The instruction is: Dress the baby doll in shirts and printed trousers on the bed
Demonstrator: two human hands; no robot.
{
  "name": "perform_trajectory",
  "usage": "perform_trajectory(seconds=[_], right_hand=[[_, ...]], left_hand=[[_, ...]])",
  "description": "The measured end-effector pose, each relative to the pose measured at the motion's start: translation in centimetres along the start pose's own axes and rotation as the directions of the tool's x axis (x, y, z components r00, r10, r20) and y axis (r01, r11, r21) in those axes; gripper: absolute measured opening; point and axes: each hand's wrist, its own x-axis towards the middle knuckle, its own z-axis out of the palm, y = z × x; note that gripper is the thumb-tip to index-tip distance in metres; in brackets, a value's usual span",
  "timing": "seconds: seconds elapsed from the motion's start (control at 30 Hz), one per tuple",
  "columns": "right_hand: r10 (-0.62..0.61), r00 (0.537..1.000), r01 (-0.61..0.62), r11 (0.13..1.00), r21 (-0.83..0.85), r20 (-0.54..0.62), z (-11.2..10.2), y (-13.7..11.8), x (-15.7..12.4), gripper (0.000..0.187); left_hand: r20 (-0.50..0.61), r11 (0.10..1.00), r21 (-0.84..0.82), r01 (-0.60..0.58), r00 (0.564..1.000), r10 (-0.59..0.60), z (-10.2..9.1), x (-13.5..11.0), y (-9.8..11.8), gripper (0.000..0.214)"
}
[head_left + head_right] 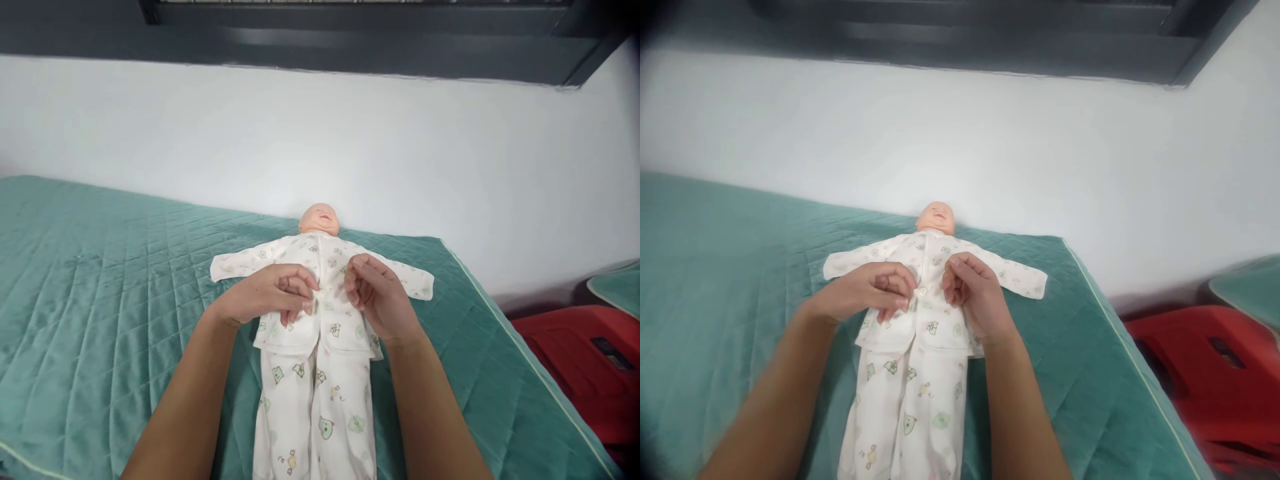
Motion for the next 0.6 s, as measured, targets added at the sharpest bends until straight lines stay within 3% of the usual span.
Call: perform_trajectory(seconds=[0.07,0.13,0.17,0.23,0.27,0.3,0.33,0.4,0.47,0.5,0.53,0.6], right_hand=[[-0.087,0.988,0.085,0.996,-0.015,-0.126,-0.3,0.3,0.2,0.017],[-0.193,0.938,0.159,0.978,-0.135,-0.290,-0.8,0.9,0.6,0.016],[-0.254,0.901,0.182,0.957,-0.227,-0.351,-1.1,1.3,0.8,0.015],[-0.377,0.838,0.198,0.884,-0.424,-0.395,-1.8,2.2,1.4,0.015],[-0.428,0.820,0.193,0.831,-0.521,-0.379,-2.2,2.7,1.8,0.018],[-0.467,0.814,0.179,0.768,-0.615,-0.346,-2.6,3.2,2.3,0.024],[-0.494,0.815,0.158,0.692,-0.704,-0.303,-3.1,3.7,2.7,0.031],[-0.517,0.831,0.102,0.505,-0.857,-0.205,-4.4,4.5,3.5,0.044],[-0.493,0.861,0.037,0.304,-0.952,-0.124,-6.2,5.0,3.7,0.052],[-0.465,0.879,-0.009,0.204,-0.979,-0.105,-7.4,5.1,3.6,0.054],[-0.434,0.894,-0.074,0.112,-0.991,-0.115,-8.7,5.1,3.2,0.055],[-0.364,0.917,-0.180,-0.008,-0.984,-0.165,-11.7,4.8,1.9,0.059]], left_hand=[[-0.121,0.994,-0.038,-0.102,0.988,0.096,-0.3,0.2,-0.3,0.023],[-0.354,0.974,-0.038,-0.225,0.914,0.198,-1.1,0.8,-1.1,0.021],[-0.498,0.962,0.006,-0.273,0.833,0.239,-1.7,1.2,-1.8,0.021],[-0.738,0.944,0.196,-0.267,0.594,0.321,-3.0,2.3,-3.6,0.020],[-0.794,0.927,0.328,-0.184,0.479,0.375,-3.7,2.9,-4.6,0.020],[-0.792,0.886,0.460,-0.060,0.422,0.441,-4.3,3.3,-5.6,0.023],[-0.748,0.813,0.579,0.060,0.437,0.500,-4.8,3.7,-6.5,0.029],[-0.626,0.622,0.750,0.223,0.540,0.562,-5.4,3.7,-8.1,0.044],[-0.541,0.454,0.832,0.318,0.644,0.541,-5.9,2.8,-9.1,0.058],[-0.528,0.396,0.845,0.359,0.676,0.515,-6.1,1.9,-9.5,0.063],[-0.534,0.357,0.844,0.401,0.692,0.485,-6.4,1.0,-9.7,0.066],[-0.597,0.333,0.802,0.496,0.680,0.426,-7.3,-1.1,-10.0,0.066]])
